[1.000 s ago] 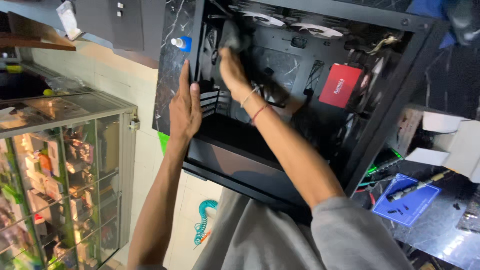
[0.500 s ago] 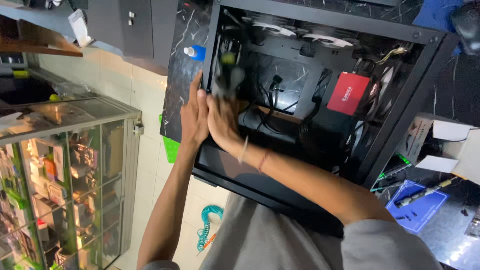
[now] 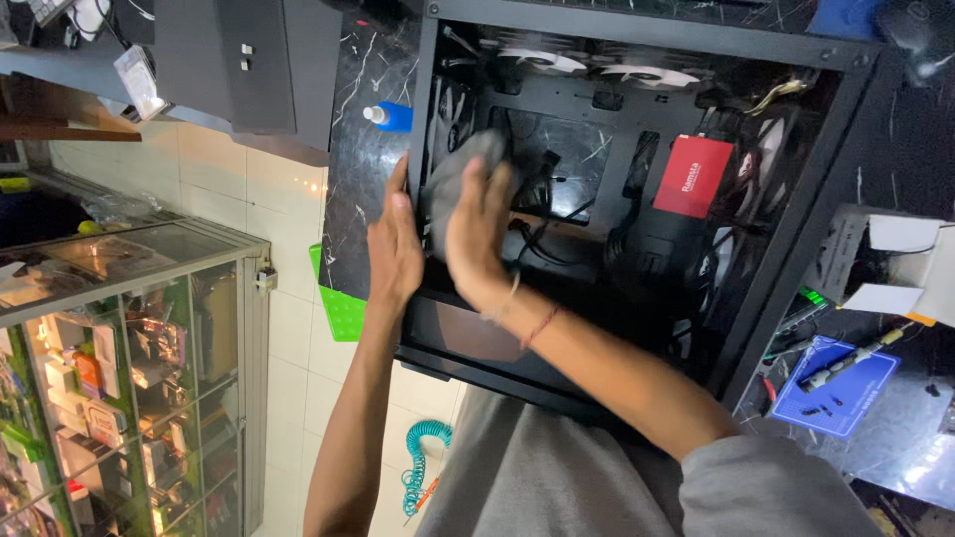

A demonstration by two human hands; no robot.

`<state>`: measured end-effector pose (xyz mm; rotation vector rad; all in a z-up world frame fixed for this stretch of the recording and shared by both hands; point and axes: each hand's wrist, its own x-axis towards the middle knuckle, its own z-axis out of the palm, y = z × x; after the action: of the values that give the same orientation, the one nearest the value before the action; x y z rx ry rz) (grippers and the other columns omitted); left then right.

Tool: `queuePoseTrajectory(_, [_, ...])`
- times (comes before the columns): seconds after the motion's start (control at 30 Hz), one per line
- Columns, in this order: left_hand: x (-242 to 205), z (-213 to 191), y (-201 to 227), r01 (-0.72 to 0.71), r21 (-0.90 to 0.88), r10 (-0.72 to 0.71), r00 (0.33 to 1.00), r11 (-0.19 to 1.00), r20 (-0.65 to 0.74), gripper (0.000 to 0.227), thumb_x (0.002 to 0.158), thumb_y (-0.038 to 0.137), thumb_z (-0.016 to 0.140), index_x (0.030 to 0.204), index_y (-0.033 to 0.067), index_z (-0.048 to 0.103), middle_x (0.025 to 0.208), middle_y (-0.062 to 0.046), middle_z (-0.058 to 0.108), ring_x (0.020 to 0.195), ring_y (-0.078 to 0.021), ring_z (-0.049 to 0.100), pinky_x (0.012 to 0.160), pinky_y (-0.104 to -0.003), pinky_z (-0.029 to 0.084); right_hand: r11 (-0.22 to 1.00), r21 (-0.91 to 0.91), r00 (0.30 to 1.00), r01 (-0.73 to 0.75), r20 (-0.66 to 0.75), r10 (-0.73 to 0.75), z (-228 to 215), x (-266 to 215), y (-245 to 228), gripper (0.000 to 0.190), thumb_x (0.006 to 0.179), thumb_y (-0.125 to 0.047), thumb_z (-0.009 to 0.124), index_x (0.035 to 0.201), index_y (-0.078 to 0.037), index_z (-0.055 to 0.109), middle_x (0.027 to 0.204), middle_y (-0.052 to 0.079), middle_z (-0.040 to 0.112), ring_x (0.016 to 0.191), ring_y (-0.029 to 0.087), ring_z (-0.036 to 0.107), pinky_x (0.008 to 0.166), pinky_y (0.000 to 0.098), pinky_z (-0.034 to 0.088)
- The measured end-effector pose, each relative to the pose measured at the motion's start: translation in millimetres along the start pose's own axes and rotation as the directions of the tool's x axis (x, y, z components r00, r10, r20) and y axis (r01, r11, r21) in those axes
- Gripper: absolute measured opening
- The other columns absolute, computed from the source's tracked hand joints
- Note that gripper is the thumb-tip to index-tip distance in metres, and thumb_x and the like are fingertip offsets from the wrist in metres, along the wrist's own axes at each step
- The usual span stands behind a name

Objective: The person wipes the inside of a computer case with a cloth, then picks up a motherboard and places it into the case. They connect cables to the motherboard and use a screwdriver to secure it.

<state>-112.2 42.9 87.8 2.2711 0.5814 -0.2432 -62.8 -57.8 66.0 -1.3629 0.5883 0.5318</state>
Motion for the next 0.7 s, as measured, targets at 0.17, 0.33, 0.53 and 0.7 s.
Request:
queuePoseTrajectory(0.17, [4.8,1.8,-6.2,-0.017,0.032,0.018,1.000,0.999,-0.009,0.072,0.111,0.064,0.012,0.172,0.0342,0.036,0.152,-0.020,0.070,0.121,-0.0568,0.071,0.103,-0.061,0.050,0.953,-0.112,0.959,0.282,0.064,-0.277,21.6,68.3,-2.2,0.074,0.116,-0.065,0.025,0.178,-0.026,0.022,0.184,0.034,0.012,0.169,0.051,0.013,0.133,0.0656,0.012])
queuePoseTrajectory(0.33, [8.6,6.1,-16.9,-0.008,0.019,0.008,1.000,1.000,0.008,0.086,0.105,0.075,0.007,0.172,0.0301,0.035,0.131,-0.014,0.081,0.081,-0.0428,0.075,0.075,-0.049,0.048,0.830,-0.348,0.897,0.436,0.103,-0.429,25.8,101.8,7.2,0.072,0.114,-0.070,0.017,0.178,-0.036,0.022,0.183,0.043,0.004,0.168,0.064,-0.006,0.133,0.0748,0.004])
queuePoseTrajectory(0.53, [3.1,2.7,-6.7,-0.038,-0.023,0.038,0.999,0.999,-0.001,0.086,0.106,0.076,0.012,0.171,0.0276,0.039,0.123,-0.014,0.081,0.094,-0.0389,0.077,0.085,-0.044,0.051,0.657,-0.508,0.793,0.558,0.093,-0.602,10.1,110.5,40.9,0.057,0.119,-0.035,0.037,0.175,-0.024,0.038,0.149,0.050,0.049,0.139,0.063,0.046,0.123,0.0612,0.035])
queuePoseTrajectory(0.7, [3.4,7.6,-14.4,-0.135,0.042,0.137,0.989,0.990,-0.056,0.064,0.119,0.052,0.016,0.172,0.0254,0.041,0.118,-0.034,0.080,0.091,-0.0611,0.075,0.084,-0.066,0.058,0.628,-0.557,0.835,0.543,0.280,-0.474,-12.1,99.0,78.4,0.037,0.109,-0.040,0.058,0.128,-0.014,0.076,0.113,0.033,0.072,0.109,0.058,0.070,0.092,0.0621,0.057])
